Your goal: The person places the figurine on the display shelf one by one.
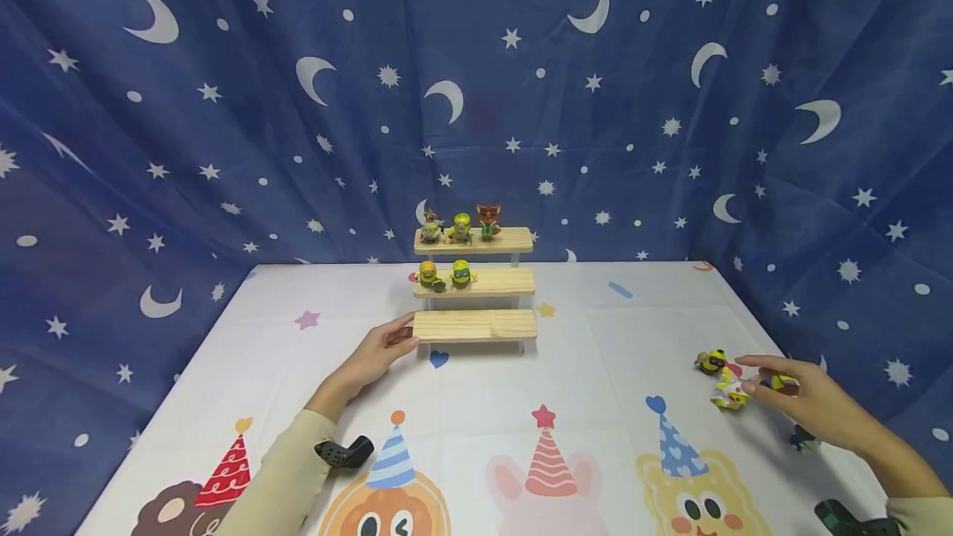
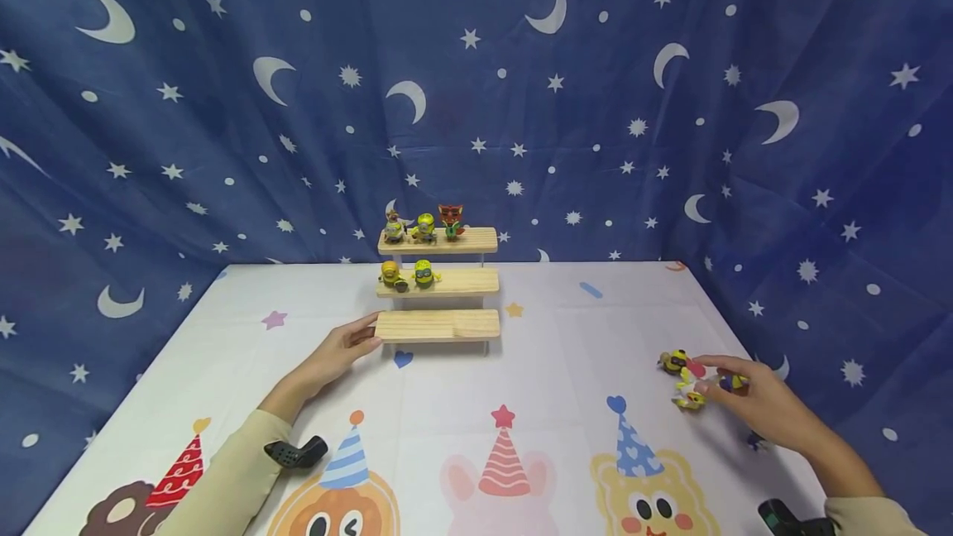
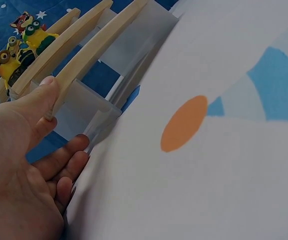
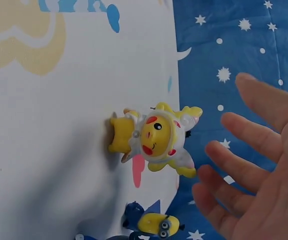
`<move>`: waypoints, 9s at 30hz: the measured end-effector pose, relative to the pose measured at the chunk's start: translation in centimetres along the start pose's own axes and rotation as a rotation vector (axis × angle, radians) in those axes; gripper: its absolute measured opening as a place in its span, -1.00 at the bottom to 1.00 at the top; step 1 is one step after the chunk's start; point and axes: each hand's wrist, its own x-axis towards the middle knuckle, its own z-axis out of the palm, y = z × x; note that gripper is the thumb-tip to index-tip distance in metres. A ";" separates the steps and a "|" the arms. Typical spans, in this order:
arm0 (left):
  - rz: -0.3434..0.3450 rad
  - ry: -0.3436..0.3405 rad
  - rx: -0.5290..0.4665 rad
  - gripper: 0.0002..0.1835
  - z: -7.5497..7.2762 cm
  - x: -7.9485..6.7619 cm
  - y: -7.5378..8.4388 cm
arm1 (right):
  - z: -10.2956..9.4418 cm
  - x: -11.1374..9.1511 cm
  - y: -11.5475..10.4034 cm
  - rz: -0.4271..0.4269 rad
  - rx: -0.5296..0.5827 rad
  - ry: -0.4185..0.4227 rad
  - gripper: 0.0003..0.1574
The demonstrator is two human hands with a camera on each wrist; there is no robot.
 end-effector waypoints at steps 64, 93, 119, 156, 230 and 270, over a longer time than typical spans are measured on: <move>0.003 0.006 0.013 -0.28 -0.1 -0.1 0.1 | 3.3 6.0 -5.9 -0.229 0.138 -0.033 -0.52; 0.005 0.003 0.026 -0.28 -0.4 0.0 0.1 | 5.0 9.4 -10.7 -0.212 0.095 -0.056 -0.50; -0.004 0.005 0.021 -0.26 -0.2 -0.2 0.1 | 6.7 13.7 -15.8 -0.269 0.175 -0.082 -0.51; 0.010 -0.001 0.038 -0.26 -0.3 0.0 0.1 | 8.1 20.2 -22.9 -0.311 0.202 -0.105 -0.49; -0.016 0.013 0.028 -0.28 -0.1 0.0 0.2 | 6.7 20.1 -23.3 -0.290 0.142 -0.062 -0.48; 0.013 -0.007 -0.011 -0.28 -0.1 -0.1 0.1 | 6.9 12.9 -15.4 -0.264 0.083 -0.032 -0.54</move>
